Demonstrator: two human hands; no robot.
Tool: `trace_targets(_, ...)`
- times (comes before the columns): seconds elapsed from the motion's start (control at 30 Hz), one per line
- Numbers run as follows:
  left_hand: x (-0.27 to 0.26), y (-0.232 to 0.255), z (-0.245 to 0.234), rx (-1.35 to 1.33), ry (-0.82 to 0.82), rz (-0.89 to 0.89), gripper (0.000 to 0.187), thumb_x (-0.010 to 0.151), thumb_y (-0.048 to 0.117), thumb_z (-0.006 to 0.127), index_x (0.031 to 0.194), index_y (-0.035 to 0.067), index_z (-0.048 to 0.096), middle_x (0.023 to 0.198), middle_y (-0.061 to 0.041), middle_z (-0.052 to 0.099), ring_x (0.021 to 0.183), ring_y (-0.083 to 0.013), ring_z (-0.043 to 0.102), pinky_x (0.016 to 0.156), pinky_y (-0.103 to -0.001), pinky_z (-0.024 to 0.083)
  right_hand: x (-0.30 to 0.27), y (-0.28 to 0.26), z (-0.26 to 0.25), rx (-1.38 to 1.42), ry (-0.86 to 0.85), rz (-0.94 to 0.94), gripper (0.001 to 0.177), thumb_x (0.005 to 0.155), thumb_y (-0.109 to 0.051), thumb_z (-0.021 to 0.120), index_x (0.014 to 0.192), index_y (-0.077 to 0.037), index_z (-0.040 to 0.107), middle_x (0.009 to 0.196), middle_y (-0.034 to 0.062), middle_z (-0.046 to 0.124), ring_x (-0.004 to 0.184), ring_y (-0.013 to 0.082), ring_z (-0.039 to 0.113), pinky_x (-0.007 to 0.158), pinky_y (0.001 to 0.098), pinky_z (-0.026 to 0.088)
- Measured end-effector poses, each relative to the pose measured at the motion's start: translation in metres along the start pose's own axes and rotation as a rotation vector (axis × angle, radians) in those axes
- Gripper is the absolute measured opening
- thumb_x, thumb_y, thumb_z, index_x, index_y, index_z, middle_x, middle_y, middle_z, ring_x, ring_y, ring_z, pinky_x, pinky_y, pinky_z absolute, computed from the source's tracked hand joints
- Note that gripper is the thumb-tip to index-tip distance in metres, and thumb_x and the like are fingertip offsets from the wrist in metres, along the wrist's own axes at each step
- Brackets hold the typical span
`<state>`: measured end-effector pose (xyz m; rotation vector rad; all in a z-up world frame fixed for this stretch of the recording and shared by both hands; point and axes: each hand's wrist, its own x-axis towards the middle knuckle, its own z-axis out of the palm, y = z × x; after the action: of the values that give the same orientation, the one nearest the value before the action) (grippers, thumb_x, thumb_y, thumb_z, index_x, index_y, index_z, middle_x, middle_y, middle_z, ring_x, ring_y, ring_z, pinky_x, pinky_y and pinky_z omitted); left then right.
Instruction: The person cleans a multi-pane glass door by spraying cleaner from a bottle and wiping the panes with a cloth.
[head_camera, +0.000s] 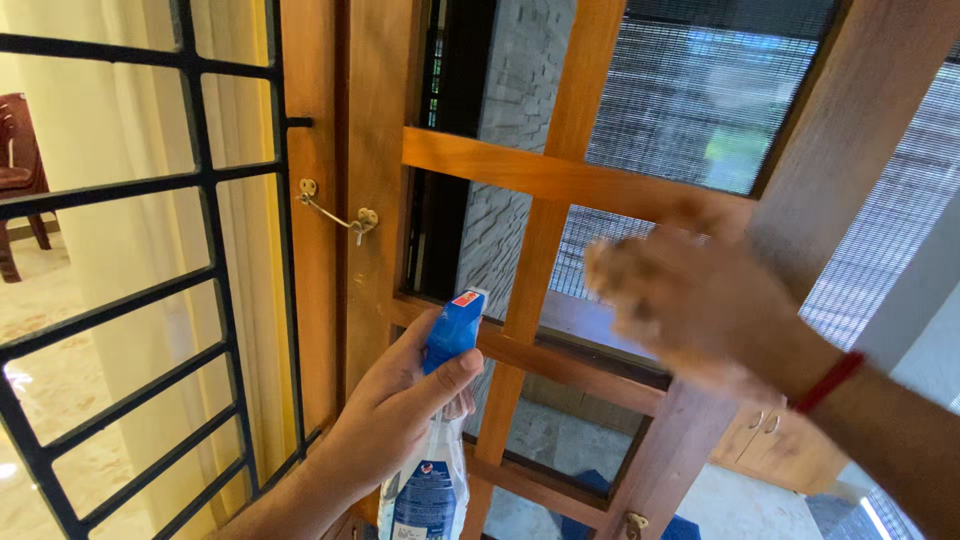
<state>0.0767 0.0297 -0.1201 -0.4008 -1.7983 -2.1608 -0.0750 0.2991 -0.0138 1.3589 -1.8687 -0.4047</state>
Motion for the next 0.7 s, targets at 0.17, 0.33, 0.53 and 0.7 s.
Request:
trace_targets(0.17,-0.003,-0.007,-0.003,-0.025,0.007,0.016,0.049,0.094,0.037,0.066,0.130,0.005,0.056,0.084,-0.003,0.053,0.075,-0.0135,0.055,0.068,-0.031,0.047,0.018,-0.022,-0.001,-0.194,-0.471,-0.110,0.018,0.089,-0.031,0.068,0.105,-0.036,0.072,0.143,-0.0072,0.052,0.134,0.0196,0.043,0.103,0.0531,0.043)
trace_targets(0.33,0.008,0.000,-0.007,-0.022,-0.017,0.025,0.056,0.091,0.039,0.066,0.136,0.008,0.054,0.090,-0.005,0.057,0.078,-0.0152,0.057,0.071,-0.033,0.050,0.026,-0.018,-0.019,-0.214,-0.295,-0.103,0.026,0.081,-0.026,0.069,0.106,-0.031,0.070,0.142,-0.0027,0.053,0.127,0.0228,0.048,0.097,0.0495,0.046)
trace_targets(0.53,0.006,-0.003,-0.012,-0.015,0.037,0.011,0.062,0.091,0.043,0.064,0.140,0.008,0.050,0.101,-0.007,0.061,0.086,-0.0153,0.060,0.080,-0.033,0.054,0.029,-0.053,-0.003,-0.240,-0.102,0.053,0.047,0.082,-0.036,0.067,0.126,-0.019,0.067,0.125,0.0051,0.058,0.111,0.0206,0.052,0.096,0.0438,0.044)
trace_targets(0.7,0.004,-0.013,-0.018,-0.017,0.041,0.003,0.057,0.090,0.043,0.066,0.134,0.008,0.053,0.096,-0.007,0.060,0.082,-0.0167,0.060,0.074,-0.034,0.052,0.022,-0.064,0.015,0.083,-0.063,-0.032,0.030,0.081,-0.024,0.067,0.110,-0.020,0.070,0.115,0.0007,0.061,0.103,0.0199,0.056,0.085,0.0422,0.042)
